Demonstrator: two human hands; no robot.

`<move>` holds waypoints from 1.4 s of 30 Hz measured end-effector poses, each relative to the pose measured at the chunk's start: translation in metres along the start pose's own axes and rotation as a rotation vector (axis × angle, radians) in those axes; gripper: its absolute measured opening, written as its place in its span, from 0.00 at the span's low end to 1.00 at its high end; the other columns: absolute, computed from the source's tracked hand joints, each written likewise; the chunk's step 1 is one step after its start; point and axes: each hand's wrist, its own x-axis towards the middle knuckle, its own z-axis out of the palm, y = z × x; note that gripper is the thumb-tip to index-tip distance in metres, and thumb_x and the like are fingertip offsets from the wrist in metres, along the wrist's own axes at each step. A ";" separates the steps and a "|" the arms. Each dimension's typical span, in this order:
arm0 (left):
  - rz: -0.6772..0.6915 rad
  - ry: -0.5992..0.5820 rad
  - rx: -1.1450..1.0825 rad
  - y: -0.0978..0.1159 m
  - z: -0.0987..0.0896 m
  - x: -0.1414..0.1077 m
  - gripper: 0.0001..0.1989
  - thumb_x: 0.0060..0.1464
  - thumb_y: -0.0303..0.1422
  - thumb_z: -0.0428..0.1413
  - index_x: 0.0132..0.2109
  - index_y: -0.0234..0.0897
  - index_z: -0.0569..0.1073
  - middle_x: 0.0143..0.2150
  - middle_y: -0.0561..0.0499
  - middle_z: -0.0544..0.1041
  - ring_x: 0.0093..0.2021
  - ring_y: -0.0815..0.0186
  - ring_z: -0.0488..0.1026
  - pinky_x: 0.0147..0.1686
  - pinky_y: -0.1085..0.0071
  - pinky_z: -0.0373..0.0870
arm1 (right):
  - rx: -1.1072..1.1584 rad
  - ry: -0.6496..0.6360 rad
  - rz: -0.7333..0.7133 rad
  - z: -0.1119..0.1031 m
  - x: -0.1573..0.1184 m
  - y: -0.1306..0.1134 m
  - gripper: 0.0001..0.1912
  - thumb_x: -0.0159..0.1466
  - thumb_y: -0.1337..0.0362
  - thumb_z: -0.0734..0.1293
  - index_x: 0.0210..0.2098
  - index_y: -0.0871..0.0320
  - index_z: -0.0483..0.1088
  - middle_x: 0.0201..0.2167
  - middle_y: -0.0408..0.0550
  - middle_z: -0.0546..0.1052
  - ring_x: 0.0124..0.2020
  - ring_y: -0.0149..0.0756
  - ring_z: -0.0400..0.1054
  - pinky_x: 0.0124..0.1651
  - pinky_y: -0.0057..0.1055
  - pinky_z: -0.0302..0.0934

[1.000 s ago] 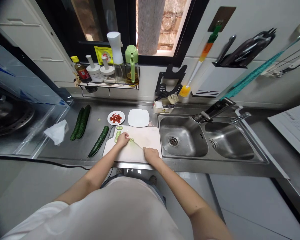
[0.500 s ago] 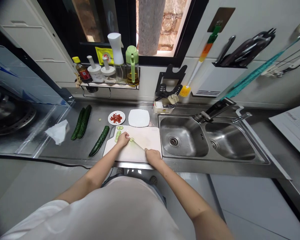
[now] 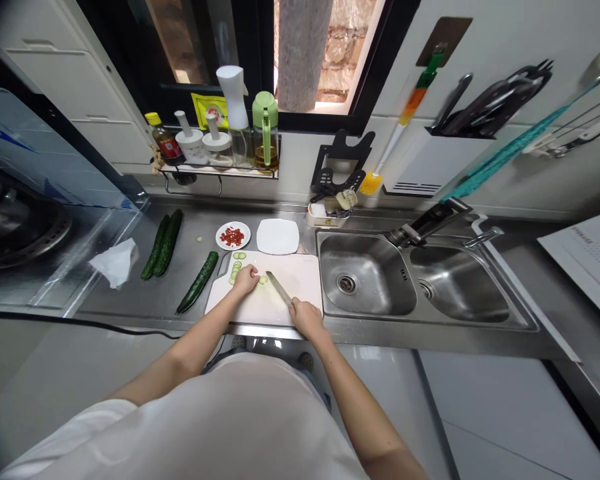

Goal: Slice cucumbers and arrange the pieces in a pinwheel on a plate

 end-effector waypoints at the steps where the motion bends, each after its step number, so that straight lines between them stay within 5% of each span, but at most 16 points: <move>1: 0.001 0.002 0.002 0.000 0.000 0.000 0.08 0.49 0.27 0.57 0.39 0.38 0.70 0.35 0.51 0.74 0.38 0.65 0.70 0.36 0.72 0.62 | 0.029 0.011 0.029 0.002 0.000 -0.003 0.19 0.71 0.55 0.49 0.48 0.56 0.66 0.42 0.54 0.77 0.45 0.40 0.71 0.42 0.31 0.56; 7: 0.013 0.028 0.010 0.000 0.005 -0.003 0.07 0.53 0.27 0.54 0.41 0.37 0.71 0.38 0.49 0.74 0.41 0.64 0.71 0.41 0.71 0.63 | 0.109 0.058 0.171 0.004 0.006 -0.013 0.18 0.71 0.56 0.49 0.51 0.56 0.62 0.42 0.54 0.77 0.45 0.42 0.71 0.41 0.32 0.56; 17: 0.126 0.037 0.051 0.005 0.010 -0.028 0.09 0.55 0.30 0.54 0.44 0.38 0.70 0.47 0.44 0.67 0.49 0.60 0.67 0.50 0.67 0.62 | 0.102 0.066 0.205 0.005 0.011 -0.005 0.18 0.71 0.57 0.49 0.51 0.57 0.63 0.43 0.56 0.77 0.46 0.44 0.71 0.43 0.34 0.57; 34: 0.090 0.054 -0.077 0.018 0.003 -0.030 0.04 0.52 0.25 0.53 0.34 0.38 0.69 0.35 0.50 0.75 0.37 0.65 0.70 0.37 0.71 0.62 | 0.126 0.075 0.190 0.014 0.009 0.002 0.20 0.71 0.57 0.48 0.51 0.57 0.64 0.43 0.56 0.77 0.46 0.41 0.71 0.44 0.33 0.57; 42: 0.007 0.096 -0.203 0.005 -0.007 -0.048 0.03 0.52 0.27 0.54 0.35 0.39 0.71 0.32 0.53 0.76 0.34 0.69 0.71 0.34 0.75 0.62 | 0.128 0.065 0.217 0.016 0.014 0.003 0.20 0.71 0.57 0.47 0.51 0.57 0.64 0.43 0.55 0.77 0.45 0.41 0.71 0.43 0.32 0.57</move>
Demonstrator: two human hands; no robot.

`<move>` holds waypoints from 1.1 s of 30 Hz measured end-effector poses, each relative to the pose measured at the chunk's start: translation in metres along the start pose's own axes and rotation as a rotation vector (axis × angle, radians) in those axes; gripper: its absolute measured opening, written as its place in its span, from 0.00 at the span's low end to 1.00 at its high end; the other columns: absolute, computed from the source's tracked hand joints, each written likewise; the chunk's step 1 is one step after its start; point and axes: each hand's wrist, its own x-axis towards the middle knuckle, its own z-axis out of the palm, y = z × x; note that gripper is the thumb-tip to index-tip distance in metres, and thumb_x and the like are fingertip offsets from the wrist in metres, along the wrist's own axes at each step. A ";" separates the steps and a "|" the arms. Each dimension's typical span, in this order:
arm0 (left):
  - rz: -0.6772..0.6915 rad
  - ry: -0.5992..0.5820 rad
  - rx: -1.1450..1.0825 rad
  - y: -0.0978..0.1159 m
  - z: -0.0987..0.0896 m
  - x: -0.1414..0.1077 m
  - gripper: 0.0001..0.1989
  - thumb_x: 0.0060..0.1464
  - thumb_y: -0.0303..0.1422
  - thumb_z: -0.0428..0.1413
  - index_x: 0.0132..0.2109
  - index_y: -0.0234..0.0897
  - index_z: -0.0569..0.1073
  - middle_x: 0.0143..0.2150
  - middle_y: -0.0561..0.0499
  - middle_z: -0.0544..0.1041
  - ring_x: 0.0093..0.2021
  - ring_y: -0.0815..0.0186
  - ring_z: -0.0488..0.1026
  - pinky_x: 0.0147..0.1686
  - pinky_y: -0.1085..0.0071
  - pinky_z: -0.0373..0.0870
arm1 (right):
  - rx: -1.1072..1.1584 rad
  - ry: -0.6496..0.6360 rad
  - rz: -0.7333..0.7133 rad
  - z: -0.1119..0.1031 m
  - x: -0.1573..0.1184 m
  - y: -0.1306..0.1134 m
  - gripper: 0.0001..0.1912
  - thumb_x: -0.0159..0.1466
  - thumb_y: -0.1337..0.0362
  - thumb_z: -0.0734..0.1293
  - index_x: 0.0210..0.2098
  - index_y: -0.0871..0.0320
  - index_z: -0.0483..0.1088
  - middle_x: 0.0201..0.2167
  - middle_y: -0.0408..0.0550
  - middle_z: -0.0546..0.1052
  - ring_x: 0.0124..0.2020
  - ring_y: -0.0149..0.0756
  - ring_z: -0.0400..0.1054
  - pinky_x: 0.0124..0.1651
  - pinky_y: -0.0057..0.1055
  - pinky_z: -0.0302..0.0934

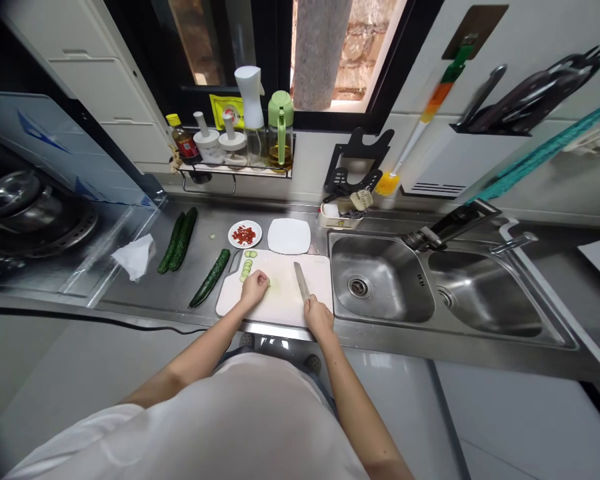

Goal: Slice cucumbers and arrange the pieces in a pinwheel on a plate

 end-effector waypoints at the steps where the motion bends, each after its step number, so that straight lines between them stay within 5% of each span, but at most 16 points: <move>1: -0.008 0.014 0.003 -0.003 -0.004 -0.003 0.03 0.52 0.28 0.54 0.35 0.39 0.71 0.32 0.53 0.76 0.34 0.69 0.71 0.34 0.75 0.62 | -0.002 -0.003 -0.005 -0.001 0.000 -0.001 0.20 0.71 0.58 0.48 0.51 0.57 0.64 0.43 0.55 0.77 0.45 0.41 0.71 0.43 0.32 0.57; 12: -0.158 0.172 0.124 -0.039 -0.039 -0.009 0.05 0.56 0.30 0.52 0.39 0.41 0.72 0.38 0.51 0.78 0.38 0.66 0.72 0.37 0.72 0.62 | -0.024 -0.021 -0.017 -0.006 -0.003 -0.006 0.20 0.71 0.58 0.48 0.52 0.58 0.64 0.43 0.57 0.77 0.46 0.42 0.71 0.43 0.33 0.58; 33: -0.178 0.244 0.225 -0.050 -0.042 -0.005 0.08 0.55 0.32 0.52 0.42 0.40 0.73 0.41 0.48 0.76 0.43 0.61 0.71 0.42 0.69 0.61 | -0.051 -0.026 -0.043 -0.006 -0.001 -0.007 0.19 0.71 0.59 0.49 0.51 0.57 0.64 0.43 0.56 0.77 0.45 0.42 0.72 0.43 0.32 0.58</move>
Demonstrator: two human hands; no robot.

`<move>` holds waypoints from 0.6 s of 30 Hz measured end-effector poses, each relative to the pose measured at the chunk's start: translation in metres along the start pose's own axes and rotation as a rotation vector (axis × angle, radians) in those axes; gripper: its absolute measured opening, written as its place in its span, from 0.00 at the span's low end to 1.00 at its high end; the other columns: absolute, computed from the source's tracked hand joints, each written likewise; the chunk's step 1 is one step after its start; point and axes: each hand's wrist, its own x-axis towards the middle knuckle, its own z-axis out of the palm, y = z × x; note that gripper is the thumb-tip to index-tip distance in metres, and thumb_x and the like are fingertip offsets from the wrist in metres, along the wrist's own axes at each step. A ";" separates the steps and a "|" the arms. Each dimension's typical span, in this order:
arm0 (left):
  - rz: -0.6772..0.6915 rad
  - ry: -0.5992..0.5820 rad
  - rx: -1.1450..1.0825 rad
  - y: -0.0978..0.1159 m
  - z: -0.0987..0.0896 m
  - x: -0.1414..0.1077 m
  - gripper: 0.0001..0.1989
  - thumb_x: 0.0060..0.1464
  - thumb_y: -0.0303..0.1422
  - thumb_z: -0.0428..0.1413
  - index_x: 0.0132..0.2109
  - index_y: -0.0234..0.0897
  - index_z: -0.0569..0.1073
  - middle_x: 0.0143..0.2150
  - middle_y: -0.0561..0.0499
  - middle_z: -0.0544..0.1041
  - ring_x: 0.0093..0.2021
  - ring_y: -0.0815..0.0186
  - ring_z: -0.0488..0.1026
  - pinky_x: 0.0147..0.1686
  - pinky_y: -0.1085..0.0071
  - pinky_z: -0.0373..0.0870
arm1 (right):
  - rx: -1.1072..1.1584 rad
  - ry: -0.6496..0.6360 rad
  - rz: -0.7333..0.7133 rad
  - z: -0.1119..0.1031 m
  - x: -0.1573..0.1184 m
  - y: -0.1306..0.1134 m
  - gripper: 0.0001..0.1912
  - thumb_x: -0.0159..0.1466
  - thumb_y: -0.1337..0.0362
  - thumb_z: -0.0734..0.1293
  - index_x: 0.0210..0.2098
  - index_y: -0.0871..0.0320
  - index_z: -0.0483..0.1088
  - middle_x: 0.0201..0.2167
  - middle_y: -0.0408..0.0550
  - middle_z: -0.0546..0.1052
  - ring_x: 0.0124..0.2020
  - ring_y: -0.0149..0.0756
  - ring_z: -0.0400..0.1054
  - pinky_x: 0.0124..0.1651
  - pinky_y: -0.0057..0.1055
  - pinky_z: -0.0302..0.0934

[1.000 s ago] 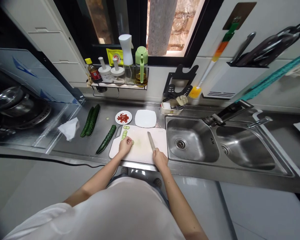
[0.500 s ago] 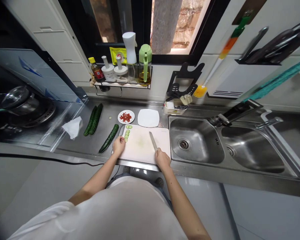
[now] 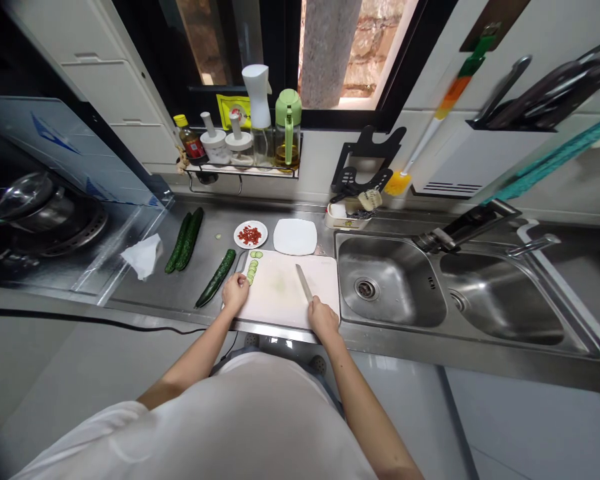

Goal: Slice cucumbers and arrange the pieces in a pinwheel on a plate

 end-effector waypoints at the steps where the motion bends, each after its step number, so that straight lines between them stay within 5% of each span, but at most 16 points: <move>1: 0.006 0.011 -0.018 0.002 0.000 0.002 0.08 0.55 0.33 0.52 0.43 0.40 0.73 0.40 0.49 0.76 0.43 0.62 0.71 0.42 0.70 0.62 | 0.000 0.000 -0.001 0.000 0.000 0.000 0.19 0.71 0.59 0.48 0.51 0.57 0.64 0.43 0.56 0.77 0.45 0.42 0.72 0.43 0.32 0.58; 8: 0.055 0.037 -0.063 0.035 0.003 0.034 0.12 0.57 0.35 0.51 0.47 0.41 0.72 0.41 0.48 0.76 0.44 0.62 0.71 0.44 0.69 0.62 | -0.012 0.000 -0.008 0.000 0.001 -0.001 0.19 0.71 0.59 0.48 0.51 0.58 0.64 0.42 0.57 0.77 0.45 0.43 0.72 0.43 0.33 0.58; 18: 0.094 -0.067 0.211 0.063 0.012 0.078 0.17 0.56 0.37 0.53 0.52 0.42 0.73 0.51 0.40 0.73 0.53 0.51 0.67 0.49 0.57 0.60 | -0.010 0.007 0.013 -0.001 -0.003 -0.002 0.18 0.71 0.59 0.49 0.51 0.58 0.64 0.42 0.56 0.77 0.45 0.42 0.72 0.43 0.32 0.58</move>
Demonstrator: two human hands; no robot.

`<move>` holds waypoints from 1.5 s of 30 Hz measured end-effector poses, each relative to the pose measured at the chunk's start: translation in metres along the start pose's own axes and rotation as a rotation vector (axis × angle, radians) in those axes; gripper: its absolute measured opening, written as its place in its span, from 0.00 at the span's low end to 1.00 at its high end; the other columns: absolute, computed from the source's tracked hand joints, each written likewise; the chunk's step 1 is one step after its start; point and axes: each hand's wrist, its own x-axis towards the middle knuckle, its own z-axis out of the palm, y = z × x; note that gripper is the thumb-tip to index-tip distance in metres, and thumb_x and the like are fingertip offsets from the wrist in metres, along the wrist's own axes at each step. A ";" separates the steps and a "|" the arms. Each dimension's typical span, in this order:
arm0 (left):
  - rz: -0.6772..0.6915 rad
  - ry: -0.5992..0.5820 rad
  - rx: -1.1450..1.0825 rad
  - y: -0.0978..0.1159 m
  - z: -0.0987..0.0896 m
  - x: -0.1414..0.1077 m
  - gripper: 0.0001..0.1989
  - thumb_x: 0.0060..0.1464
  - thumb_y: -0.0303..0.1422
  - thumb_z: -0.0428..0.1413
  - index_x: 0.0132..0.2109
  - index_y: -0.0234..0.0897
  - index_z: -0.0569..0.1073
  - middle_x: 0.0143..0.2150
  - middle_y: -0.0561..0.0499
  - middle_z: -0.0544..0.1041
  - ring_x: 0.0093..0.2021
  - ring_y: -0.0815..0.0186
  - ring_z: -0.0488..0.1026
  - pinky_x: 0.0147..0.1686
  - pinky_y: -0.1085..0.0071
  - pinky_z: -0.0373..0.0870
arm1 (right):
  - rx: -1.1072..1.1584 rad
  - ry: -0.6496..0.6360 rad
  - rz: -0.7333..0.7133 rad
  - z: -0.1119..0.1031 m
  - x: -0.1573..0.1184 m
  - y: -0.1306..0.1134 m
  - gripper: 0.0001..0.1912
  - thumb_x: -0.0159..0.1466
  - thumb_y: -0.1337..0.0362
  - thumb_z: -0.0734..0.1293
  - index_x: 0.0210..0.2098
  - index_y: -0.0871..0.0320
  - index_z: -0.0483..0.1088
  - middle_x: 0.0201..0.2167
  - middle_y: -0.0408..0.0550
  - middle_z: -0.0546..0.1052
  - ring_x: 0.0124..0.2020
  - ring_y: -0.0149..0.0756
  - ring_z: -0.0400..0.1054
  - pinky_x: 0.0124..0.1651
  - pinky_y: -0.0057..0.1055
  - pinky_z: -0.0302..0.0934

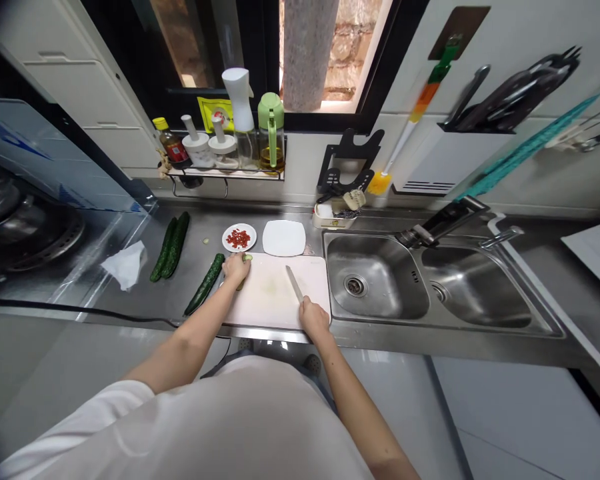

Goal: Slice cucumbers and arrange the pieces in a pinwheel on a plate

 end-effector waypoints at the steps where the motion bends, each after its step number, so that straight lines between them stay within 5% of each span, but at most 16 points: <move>1: 0.009 -0.003 0.012 0.000 0.001 0.001 0.17 0.56 0.36 0.53 0.52 0.42 0.73 0.51 0.40 0.73 0.53 0.51 0.67 0.49 0.57 0.60 | 0.002 0.000 0.002 0.000 0.000 0.000 0.18 0.71 0.59 0.49 0.51 0.58 0.64 0.42 0.56 0.77 0.45 0.41 0.72 0.43 0.32 0.58; 10: 0.017 -0.009 -0.074 0.004 0.001 0.000 0.10 0.56 0.33 0.53 0.46 0.42 0.73 0.46 0.43 0.77 0.49 0.56 0.70 0.47 0.63 0.61 | 0.016 0.016 -0.009 0.003 0.002 0.002 0.18 0.71 0.60 0.49 0.51 0.58 0.64 0.42 0.57 0.77 0.45 0.42 0.72 0.43 0.33 0.58; 17: 0.098 -0.314 -0.317 0.015 0.007 -0.020 0.10 0.50 0.31 0.58 0.42 0.40 0.76 0.37 0.53 0.79 0.36 0.67 0.73 0.37 0.73 0.64 | 0.013 -0.007 -0.009 0.002 0.002 0.002 0.18 0.71 0.60 0.49 0.51 0.58 0.64 0.42 0.57 0.77 0.45 0.42 0.72 0.43 0.33 0.58; 23: 0.251 -0.470 -0.262 0.015 0.015 -0.041 0.10 0.47 0.31 0.60 0.40 0.37 0.77 0.36 0.52 0.79 0.33 0.70 0.72 0.31 0.76 0.64 | 0.011 0.001 -0.012 0.003 0.003 0.002 0.18 0.71 0.60 0.49 0.51 0.58 0.64 0.42 0.56 0.77 0.45 0.41 0.72 0.43 0.32 0.58; 28: 0.328 -0.453 -0.154 0.016 0.012 -0.043 0.09 0.50 0.29 0.56 0.39 0.39 0.78 0.37 0.51 0.80 0.36 0.67 0.74 0.35 0.74 0.65 | 0.010 -0.007 -0.015 0.004 0.005 0.002 0.17 0.71 0.60 0.49 0.50 0.58 0.63 0.41 0.56 0.77 0.45 0.42 0.72 0.43 0.33 0.58; 37: 0.725 -0.418 -0.055 0.020 0.010 -0.036 0.12 0.54 0.27 0.52 0.39 0.41 0.79 0.42 0.48 0.78 0.48 0.60 0.71 0.48 0.69 0.64 | -0.003 -0.011 -0.014 0.004 0.004 0.003 0.18 0.71 0.59 0.50 0.52 0.58 0.63 0.42 0.56 0.77 0.46 0.41 0.71 0.43 0.32 0.58; 45: 0.453 -0.269 -0.074 0.011 0.011 -0.054 0.14 0.53 0.41 0.57 0.43 0.38 0.75 0.42 0.45 0.75 0.45 0.59 0.70 0.44 0.66 0.65 | 0.010 -0.021 -0.009 0.002 0.003 0.003 0.18 0.71 0.60 0.49 0.53 0.58 0.63 0.43 0.56 0.77 0.46 0.41 0.71 0.44 0.32 0.58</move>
